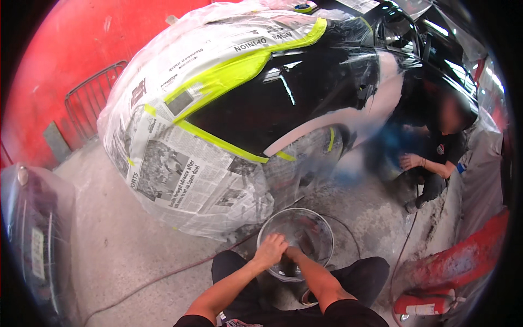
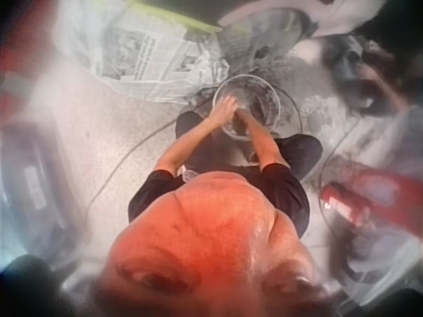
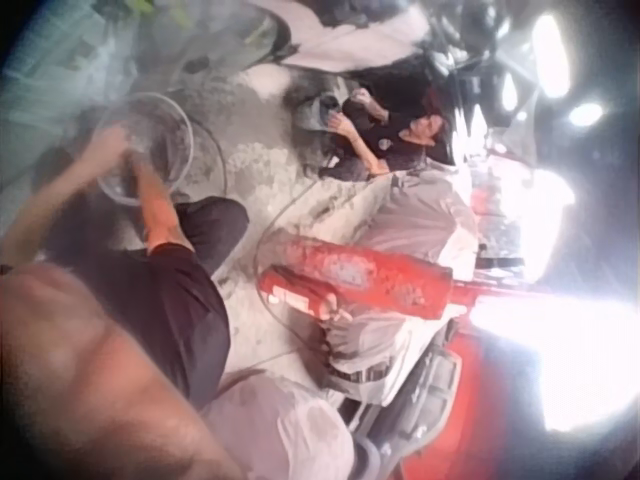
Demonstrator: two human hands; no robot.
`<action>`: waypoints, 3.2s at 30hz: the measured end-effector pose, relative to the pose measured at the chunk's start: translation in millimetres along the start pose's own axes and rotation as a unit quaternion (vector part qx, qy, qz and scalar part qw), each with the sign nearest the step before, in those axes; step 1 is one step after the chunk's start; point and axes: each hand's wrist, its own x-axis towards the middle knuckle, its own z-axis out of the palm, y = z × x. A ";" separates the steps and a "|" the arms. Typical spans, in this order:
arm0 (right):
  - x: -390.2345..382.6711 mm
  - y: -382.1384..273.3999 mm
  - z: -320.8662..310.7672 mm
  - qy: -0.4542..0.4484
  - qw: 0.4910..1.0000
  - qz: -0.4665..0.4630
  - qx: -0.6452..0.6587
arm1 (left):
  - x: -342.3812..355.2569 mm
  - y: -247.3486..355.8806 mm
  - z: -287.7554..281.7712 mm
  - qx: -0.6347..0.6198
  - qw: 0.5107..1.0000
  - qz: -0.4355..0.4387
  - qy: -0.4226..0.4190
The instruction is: Wet sanding a car body panel with a sanding block and sandpaper in preparation for painting.
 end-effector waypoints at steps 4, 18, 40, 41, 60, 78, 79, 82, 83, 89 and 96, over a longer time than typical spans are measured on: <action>16.5 80.9 25.2 -0.027 0.995 -0.085 0.039 | 33.6 19.7 16.8 -0.023 0.956 -0.011 -0.292; -120.2 -70.1 -139.7 0.023 0.783 -0.003 0.621 | -9.3 -14.9 25.0 -0.065 0.968 -0.114 -0.216; -102.8 -61.7 -104.1 0.074 0.908 -0.022 0.411 | -14.6 -10.6 27.1 -0.011 0.973 -0.112 -0.203; -105.3 -60.6 -101.0 0.072 0.905 -0.019 0.418 | -15.4 -8.5 26.5 -0.011 0.971 -0.110 -0.212; -58.6 -48.1 -101.7 -0.034 0.977 -0.006 -0.210 | -13.0 -14.8 24.4 -0.012 0.973 -0.162 -0.166; -15.6 -37.7 -69.8 0.055 0.988 0.141 -0.012 | -12.5 -14.6 26.5 -0.002 0.976 -0.163 -0.145; -7.8 -31.4 -55.3 0.052 0.989 0.139 -0.012 | -12.9 -13.8 26.1 0.002 0.975 -0.170 -0.145; 14.2 19.3 -4.7 -0.013 0.995 0.097 -0.021 | 3.3 -3.5 27.9 -0.015 0.982 -0.131 -0.137; 16.5 60.2 8.1 -0.009 0.995 0.095 -0.025 | 21.2 9.5 30.8 -0.031 0.987 -0.101 -0.125; -8.8 -69.1 -43.4 -0.030 0.999 0.013 -0.031 | -23.5 -19.6 29.1 0.005 0.979 -0.159 -0.130; 21.9 -9.4 -0.8 0.002 0.999 0.054 -0.001 | -8.0 -10.3 26.4 0.008 0.981 -0.142 -0.132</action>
